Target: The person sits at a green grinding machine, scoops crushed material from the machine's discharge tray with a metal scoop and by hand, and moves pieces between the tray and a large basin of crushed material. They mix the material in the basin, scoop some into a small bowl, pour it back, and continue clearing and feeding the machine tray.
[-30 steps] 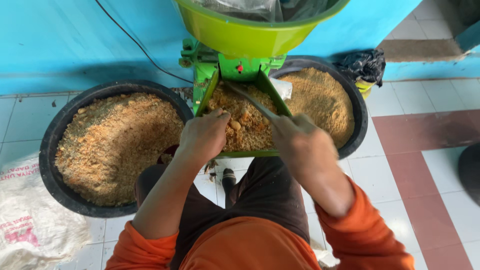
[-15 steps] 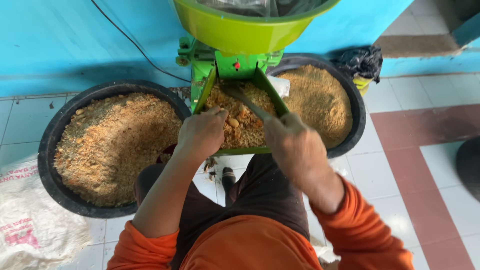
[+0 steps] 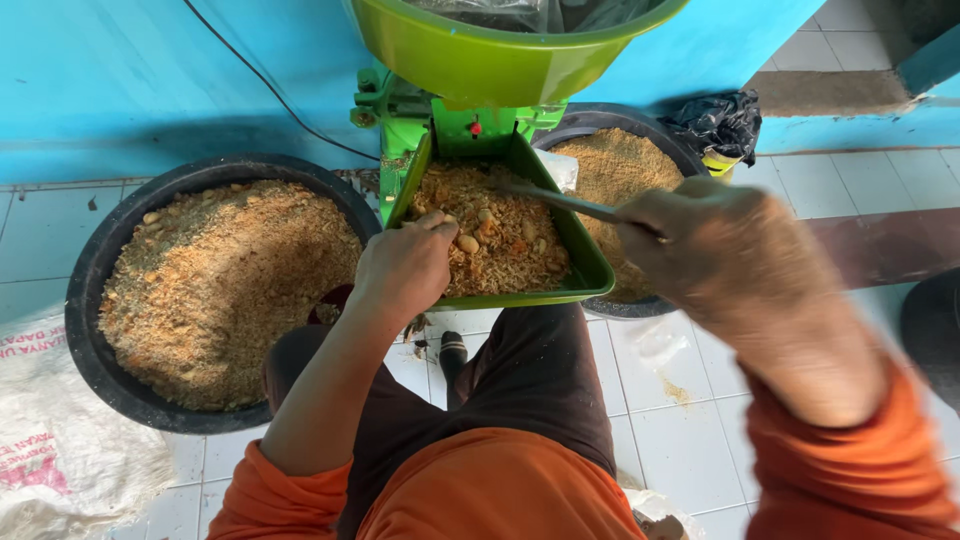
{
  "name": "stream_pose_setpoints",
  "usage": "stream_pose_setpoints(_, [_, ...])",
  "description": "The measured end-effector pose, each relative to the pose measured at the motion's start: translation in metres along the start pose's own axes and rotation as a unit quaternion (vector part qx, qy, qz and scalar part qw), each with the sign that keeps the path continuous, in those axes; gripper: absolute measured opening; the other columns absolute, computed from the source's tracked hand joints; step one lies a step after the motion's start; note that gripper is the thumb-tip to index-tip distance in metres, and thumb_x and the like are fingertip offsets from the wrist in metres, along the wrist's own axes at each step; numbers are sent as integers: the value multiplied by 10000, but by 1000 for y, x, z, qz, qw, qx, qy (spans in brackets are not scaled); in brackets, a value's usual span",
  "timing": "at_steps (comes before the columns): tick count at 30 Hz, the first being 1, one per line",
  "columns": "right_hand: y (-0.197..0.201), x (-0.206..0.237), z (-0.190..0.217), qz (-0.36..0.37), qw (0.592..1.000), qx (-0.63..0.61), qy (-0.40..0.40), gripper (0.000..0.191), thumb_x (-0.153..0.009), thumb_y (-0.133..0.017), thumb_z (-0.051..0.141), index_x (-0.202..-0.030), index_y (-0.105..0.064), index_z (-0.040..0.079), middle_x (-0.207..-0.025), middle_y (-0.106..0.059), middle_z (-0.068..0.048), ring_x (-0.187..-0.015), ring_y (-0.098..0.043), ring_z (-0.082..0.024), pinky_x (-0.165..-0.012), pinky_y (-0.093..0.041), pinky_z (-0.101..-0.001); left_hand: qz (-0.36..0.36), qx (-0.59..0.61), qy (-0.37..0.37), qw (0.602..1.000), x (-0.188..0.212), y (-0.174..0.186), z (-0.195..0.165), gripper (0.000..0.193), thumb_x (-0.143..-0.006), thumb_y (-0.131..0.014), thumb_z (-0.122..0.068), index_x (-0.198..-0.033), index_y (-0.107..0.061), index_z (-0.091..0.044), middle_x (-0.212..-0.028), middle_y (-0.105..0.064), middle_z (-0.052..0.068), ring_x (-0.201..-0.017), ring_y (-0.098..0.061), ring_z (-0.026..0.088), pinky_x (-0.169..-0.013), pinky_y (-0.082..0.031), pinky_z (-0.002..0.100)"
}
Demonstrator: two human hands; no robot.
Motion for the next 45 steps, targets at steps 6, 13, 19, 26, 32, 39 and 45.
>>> stream_pose_setpoints(6, [21,-49,24,-36,941,330,65,146,-1007,-625,176,-871,-675,159,-737,-584,35,-675,-621,-115,-598,-567,-256,-13,3,3,1000,-1,0,1,359,-898,-584,-103,-1235,-696,-54,-1383,-639,88,-1009,-730,297,-818,-594,468])
stream_pose_setpoints(13, [-38,-32,6,-3,972,-150,-183,152,-975,-666,220,-889,-686,98,-723,-637,-86,-553,-639,-221,-477,-548,-374,-23,26,-21,999,1,9,-1,322,-932,-589,-156,-1205,-699,-26,-1350,-656,95,-915,-744,310,-772,-602,459])
stream_pose_setpoints(19, [-108,-51,30,29,968,-139,-209,121,-984,-662,183,-1001,-690,67,-773,-642,-104,-471,-624,-187,-358,-527,-329,-11,17,-19,1000,3,14,-4,308,-894,-625,-143,-1171,-715,-45,-1277,-677,95,-880,-743,307,-756,-601,454])
stream_pose_setpoints(26, [-28,-7,3,80,996,41,-3,180,-815,-694,74,-977,-745,131,-936,-707,12,-814,-698,-159,-632,-583,-274,-24,-29,-58,998,-16,0,-8,279,-927,-628,-187,-1144,-711,-32,-1151,-708,94,-931,-716,282,-815,-588,452])
stream_pose_setpoints(32, [20,-23,-19,168,979,32,106,407,-786,-705,104,-1187,-748,151,-994,-685,46,-831,-684,-136,-647,-580,-275,-38,9,-171,984,-53,-15,-32,225,-917,-617,-152,-1067,-730,-28,-1155,-708,133,-1000,-668,325,-916,-512,503])
stream_pose_setpoints(39, [-10,-59,9,54,995,-57,59,119,-930,-627,25,-985,-720,75,-888,-676,-12,-763,-669,-153,-664,-602,-269,0,43,-147,988,-25,-16,-25,165,-896,-638,-130,-1000,-747,-62,-1060,-726,81,-1039,-676,290,-972,-494,518])
stream_pose_setpoints(45, [-38,-42,6,59,973,-143,-171,146,-955,-690,251,-944,-735,112,-725,-641,-71,-609,-648,-228,-501,-554,-380,-74,124,-143,979,-12,0,-17,236,-878,-695,-137,-1102,-748,-82,-1172,-722,62,-1061,-673,299,-931,-491,516])
Point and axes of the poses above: each hand's wrist, its own x-axis away from the middle knuckle, its own y-axis out of the back of the hand, z = x × y, the point moved 8 cm from there along -x, towards the middle knuckle
